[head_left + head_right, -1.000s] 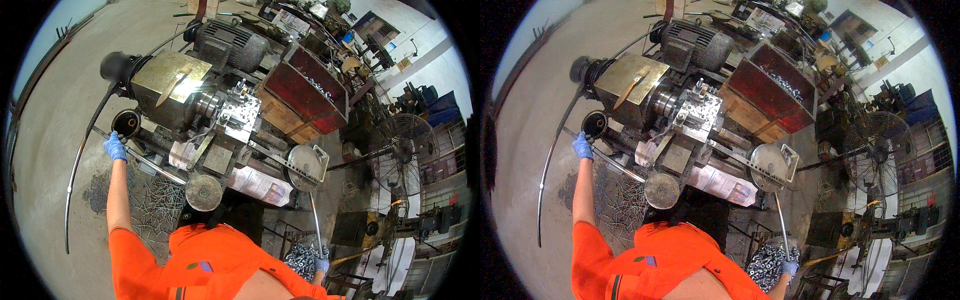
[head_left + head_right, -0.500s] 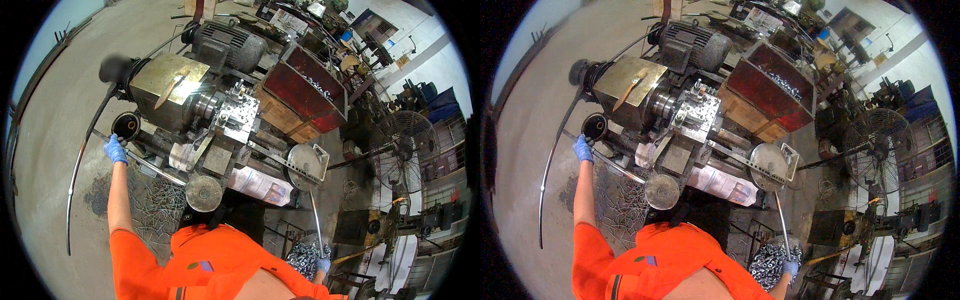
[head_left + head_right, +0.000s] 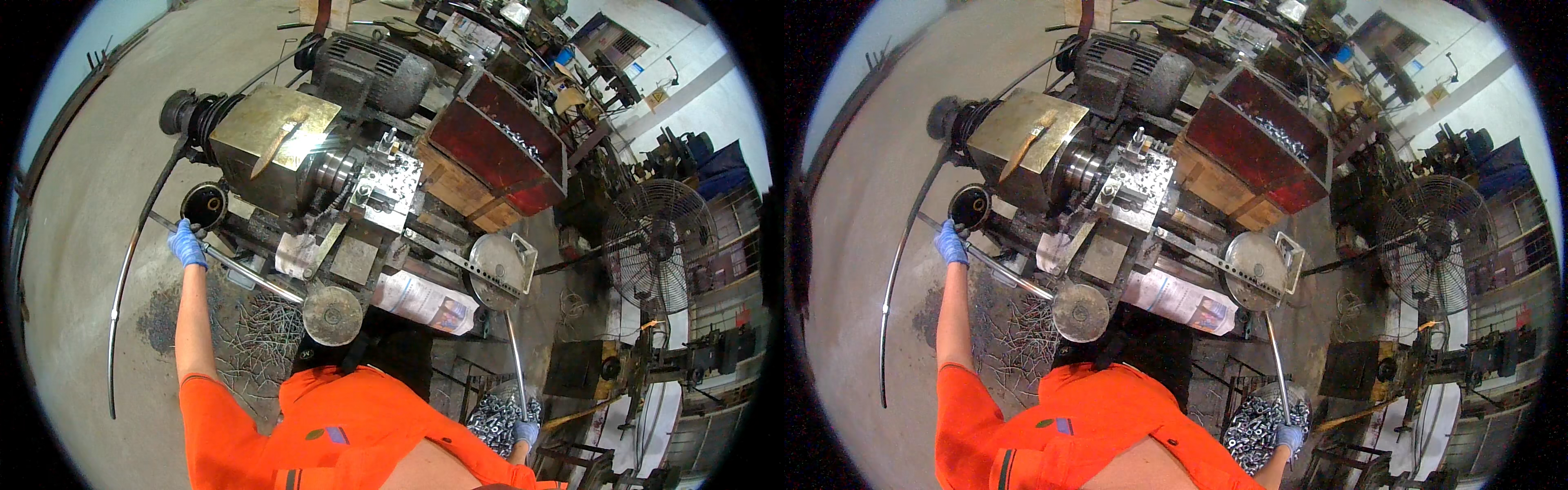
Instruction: The person operates a lathe to process small metal components, inserting pieces into the chuck and using hand levers to control the cutting action.
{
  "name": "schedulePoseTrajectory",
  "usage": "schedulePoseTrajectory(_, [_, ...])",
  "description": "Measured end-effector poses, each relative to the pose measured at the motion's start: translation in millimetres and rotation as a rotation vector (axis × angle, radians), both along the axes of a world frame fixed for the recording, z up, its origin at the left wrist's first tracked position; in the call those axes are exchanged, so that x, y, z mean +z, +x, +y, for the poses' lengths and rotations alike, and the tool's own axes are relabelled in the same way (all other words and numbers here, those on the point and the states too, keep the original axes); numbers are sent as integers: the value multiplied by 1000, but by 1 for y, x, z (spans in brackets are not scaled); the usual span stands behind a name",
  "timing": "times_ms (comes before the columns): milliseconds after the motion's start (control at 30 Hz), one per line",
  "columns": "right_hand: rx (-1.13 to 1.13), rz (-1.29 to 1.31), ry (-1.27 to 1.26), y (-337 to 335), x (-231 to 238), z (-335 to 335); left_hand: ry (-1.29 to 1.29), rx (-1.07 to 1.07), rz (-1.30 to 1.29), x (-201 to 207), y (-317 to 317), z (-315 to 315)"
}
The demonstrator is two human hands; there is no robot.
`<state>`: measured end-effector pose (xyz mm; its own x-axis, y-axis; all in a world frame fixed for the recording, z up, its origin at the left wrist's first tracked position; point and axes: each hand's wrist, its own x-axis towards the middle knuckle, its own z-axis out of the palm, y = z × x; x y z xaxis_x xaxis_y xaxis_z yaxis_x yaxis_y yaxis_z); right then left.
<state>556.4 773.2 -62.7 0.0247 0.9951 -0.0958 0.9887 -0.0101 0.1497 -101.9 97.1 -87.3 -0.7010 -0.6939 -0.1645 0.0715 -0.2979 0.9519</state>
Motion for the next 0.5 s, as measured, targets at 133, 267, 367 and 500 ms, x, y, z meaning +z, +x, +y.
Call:
schedulePoseTrajectory(133, [15,17,19,-16,14,-15,-7,12,-14,3,1,1])
schedulePoseTrajectory(267, [24,31,-22,-15,18,-19,14,13,-24,9,4,4])
schedulePoseTrajectory(367, [53,33,-15,-27,27,-28,10,1,3,2,2,-2])
schedulePoseTrajectory(500, [12,-15,-7,-11,13,-18,13,3,-14,0,-2,1])
